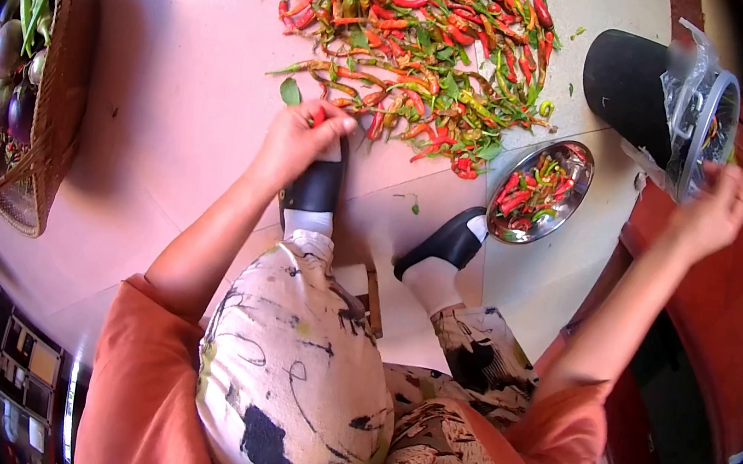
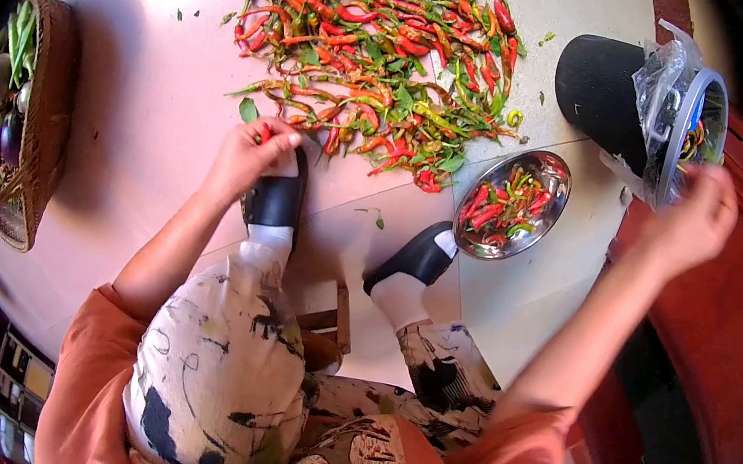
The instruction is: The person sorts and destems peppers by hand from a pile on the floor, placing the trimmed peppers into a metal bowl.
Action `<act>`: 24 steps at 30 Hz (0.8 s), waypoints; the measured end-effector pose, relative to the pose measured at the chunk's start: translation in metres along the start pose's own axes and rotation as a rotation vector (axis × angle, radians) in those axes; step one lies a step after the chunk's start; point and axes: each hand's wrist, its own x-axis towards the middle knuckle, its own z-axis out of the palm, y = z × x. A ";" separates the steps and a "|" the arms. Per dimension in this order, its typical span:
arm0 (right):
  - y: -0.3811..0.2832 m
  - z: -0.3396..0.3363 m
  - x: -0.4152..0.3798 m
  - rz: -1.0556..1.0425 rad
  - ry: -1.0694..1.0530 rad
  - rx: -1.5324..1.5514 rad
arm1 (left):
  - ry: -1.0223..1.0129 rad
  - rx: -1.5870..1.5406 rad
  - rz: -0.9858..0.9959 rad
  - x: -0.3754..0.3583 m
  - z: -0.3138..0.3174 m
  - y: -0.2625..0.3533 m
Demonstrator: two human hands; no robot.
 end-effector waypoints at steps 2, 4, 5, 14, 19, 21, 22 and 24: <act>0.017 -0.035 0.054 -0.086 0.036 -0.252 | 0.152 0.146 0.233 0.016 -0.011 -0.018; 0.003 -0.031 0.056 -0.171 0.034 -0.531 | 0.252 0.446 0.419 0.025 -0.010 -0.002; -0.003 -0.027 0.054 -0.255 0.022 -0.812 | 0.353 0.745 0.590 0.027 -0.009 0.007; -0.012 0.112 -0.152 0.286 -0.522 -0.017 | 0.261 1.256 0.627 0.063 0.010 0.024; -0.025 0.143 -0.201 0.629 -0.782 0.257 | 0.020 0.248 0.324 0.034 -0.006 0.085; -0.031 0.156 -0.208 0.668 -0.876 0.317 | -0.080 0.025 0.215 0.032 -0.013 0.096; -0.032 0.161 -0.209 0.671 -0.879 0.317 | -0.265 -0.183 0.108 0.035 -0.019 0.097; -0.034 0.172 -0.208 0.691 -0.993 0.458 | -0.521 -0.429 -0.007 0.039 -0.020 0.095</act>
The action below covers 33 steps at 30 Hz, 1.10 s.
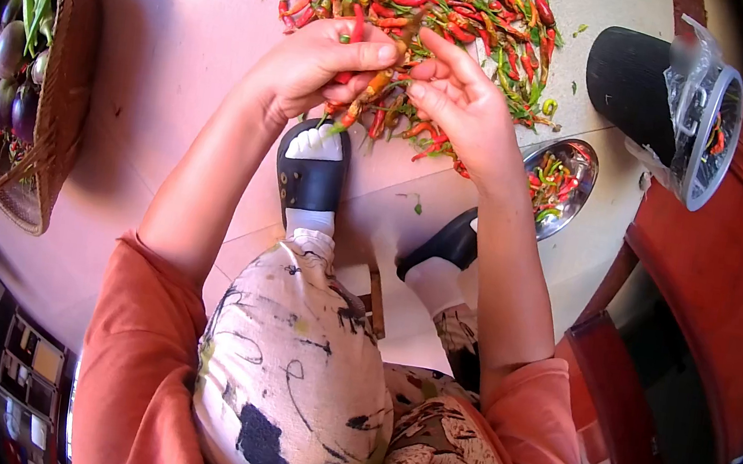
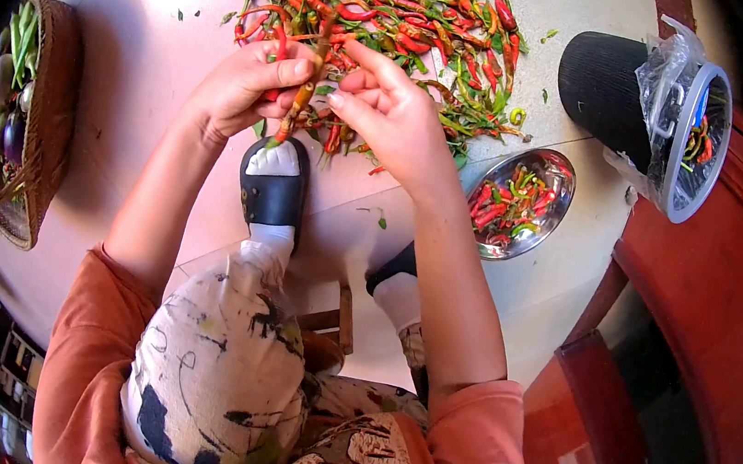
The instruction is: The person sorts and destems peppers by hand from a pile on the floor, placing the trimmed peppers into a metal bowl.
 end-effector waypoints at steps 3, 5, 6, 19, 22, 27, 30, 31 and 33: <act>-0.013 0.003 0.008 0.003 -0.034 0.116 | 0.007 -0.095 -0.065 0.007 0.013 -0.008; -0.008 -0.005 0.008 -0.011 -0.019 0.127 | 0.015 -0.104 -0.040 0.008 0.019 -0.013; -0.008 -0.010 0.008 0.013 -0.020 0.179 | -0.007 -0.151 -0.056 0.007 0.021 -0.013; -0.005 -0.018 0.002 0.070 -0.027 0.212 | -0.156 -0.044 -0.049 0.000 0.020 -0.017; -0.008 -0.019 0.002 0.072 -0.030 0.186 | -0.140 -0.028 -0.081 -0.002 0.022 -0.015; -0.010 -0.020 0.002 0.080 -0.047 0.156 | -0.084 -0.014 -0.035 0.003 0.022 -0.020; -0.015 -0.017 -0.002 0.131 -0.040 0.110 | -0.086 -0.029 -0.064 0.000 0.023 -0.020; -0.020 -0.020 -0.004 0.131 0.010 -0.007 | -0.082 -0.061 -0.087 0.000 0.023 -0.019; -0.042 -0.041 -0.014 0.041 0.188 -0.212 | -0.010 -0.085 -0.040 0.003 0.018 -0.021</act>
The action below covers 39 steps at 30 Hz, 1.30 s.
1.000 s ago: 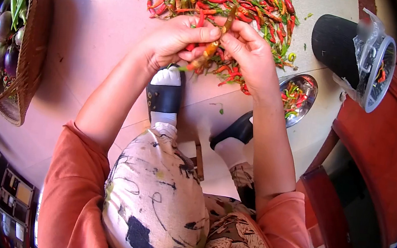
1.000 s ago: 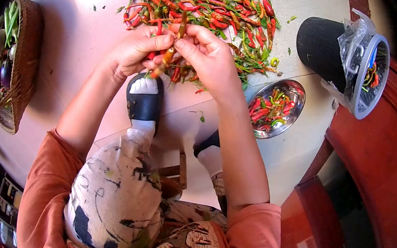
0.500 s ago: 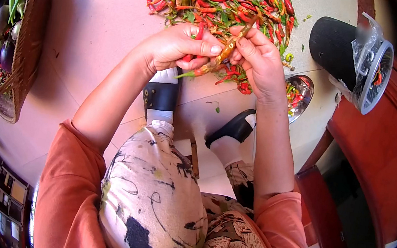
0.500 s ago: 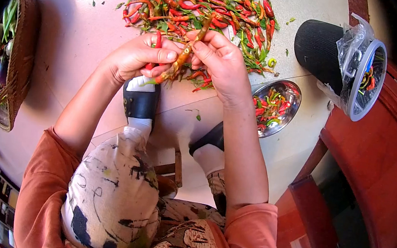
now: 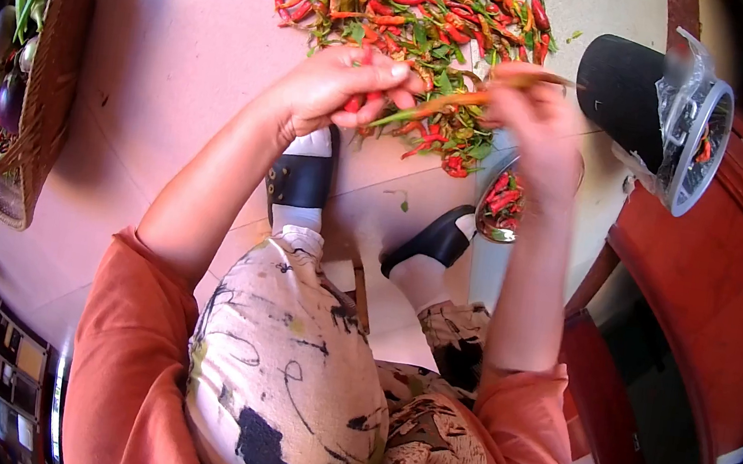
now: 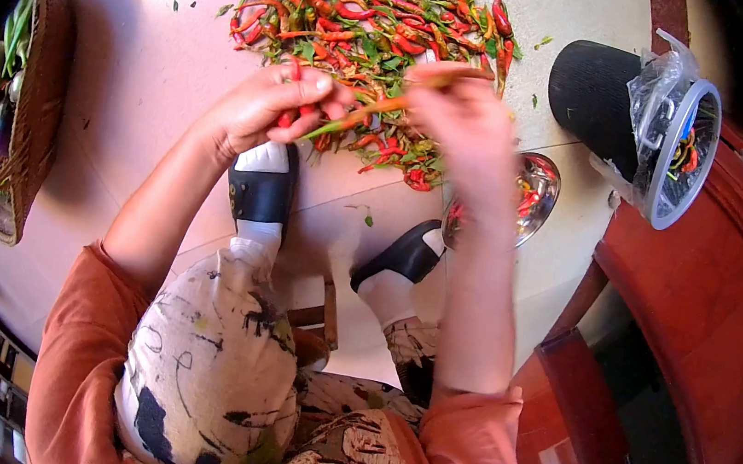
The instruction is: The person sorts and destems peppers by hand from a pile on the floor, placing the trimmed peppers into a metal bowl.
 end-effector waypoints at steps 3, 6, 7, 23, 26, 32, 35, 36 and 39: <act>-0.058 -0.088 -0.021 -0.505 0.610 -0.214 | 0.270 -0.059 0.046 0.003 -0.027 -0.013; -0.099 -0.210 -0.037 -0.836 1.042 -0.490 | 0.449 0.072 0.023 -0.008 -0.043 -0.025; -0.101 -0.233 -0.037 -0.815 1.062 -0.609 | 0.595 0.200 0.008 -0.011 -0.045 -0.028; 0.118 0.083 0.030 -0.576 -0.192 -0.834 | 0.814 0.441 0.156 -0.059 -0.064 -0.078; 0.123 0.092 0.037 -0.538 -0.251 -1.038 | 0.824 0.442 0.132 -0.065 -0.069 -0.086; 0.118 0.085 0.041 -0.445 -0.325 -1.074 | 0.990 0.493 0.136 -0.077 -0.078 -0.093; 0.108 0.078 0.039 -0.467 -0.267 -0.893 | 0.992 0.562 0.133 -0.081 -0.083 -0.097; 0.105 0.075 0.039 -0.460 -0.239 -0.784 | 0.994 0.596 0.129 -0.081 -0.082 -0.096; 0.106 0.073 0.039 -0.281 -0.231 -0.459 | 0.927 0.870 0.258 -0.077 -0.076 -0.092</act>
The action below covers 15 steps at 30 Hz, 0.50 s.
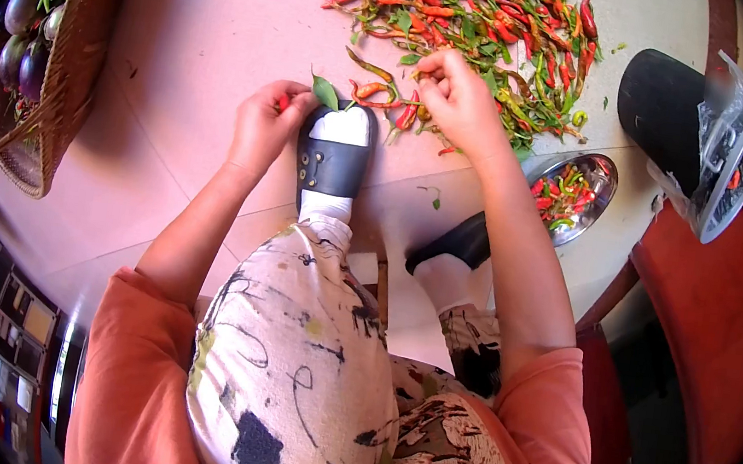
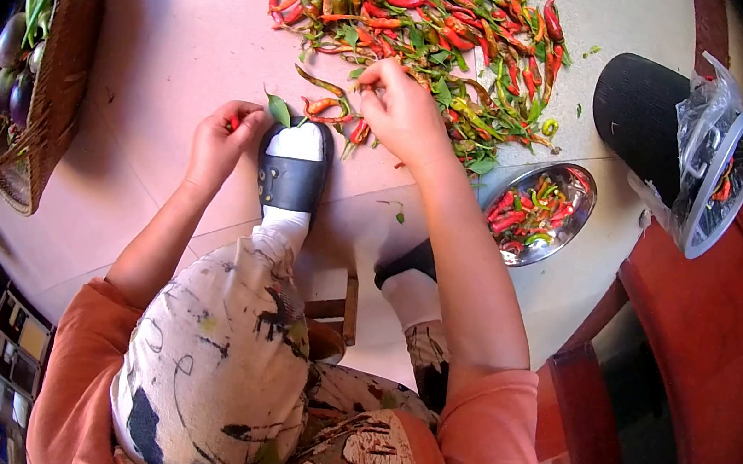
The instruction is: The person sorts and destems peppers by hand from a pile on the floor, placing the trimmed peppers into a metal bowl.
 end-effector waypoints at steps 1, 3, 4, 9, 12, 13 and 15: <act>0.000 0.000 0.000 0.124 0.015 0.284 | -0.007 0.140 0.228 0.000 0.002 0.007; -0.005 -0.011 -0.006 0.205 0.029 0.518 | -0.136 0.271 0.454 -0.001 0.008 0.024; -0.007 -0.018 -0.009 0.317 0.041 0.713 | -0.178 0.374 0.528 -0.001 0.013 0.034; -0.009 -0.014 -0.033 0.540 0.035 0.743 | -0.315 0.868 0.532 0.020 0.049 0.045; -0.010 -0.004 -0.047 0.581 0.090 0.724 | -0.251 0.686 0.560 0.022 0.050 0.047; -0.013 -0.002 -0.051 0.620 0.116 0.742 | -0.228 0.536 0.519 0.023 0.048 0.050; -0.020 -0.001 -0.055 0.661 0.137 0.770 | -0.141 0.373 0.616 0.025 0.043 0.052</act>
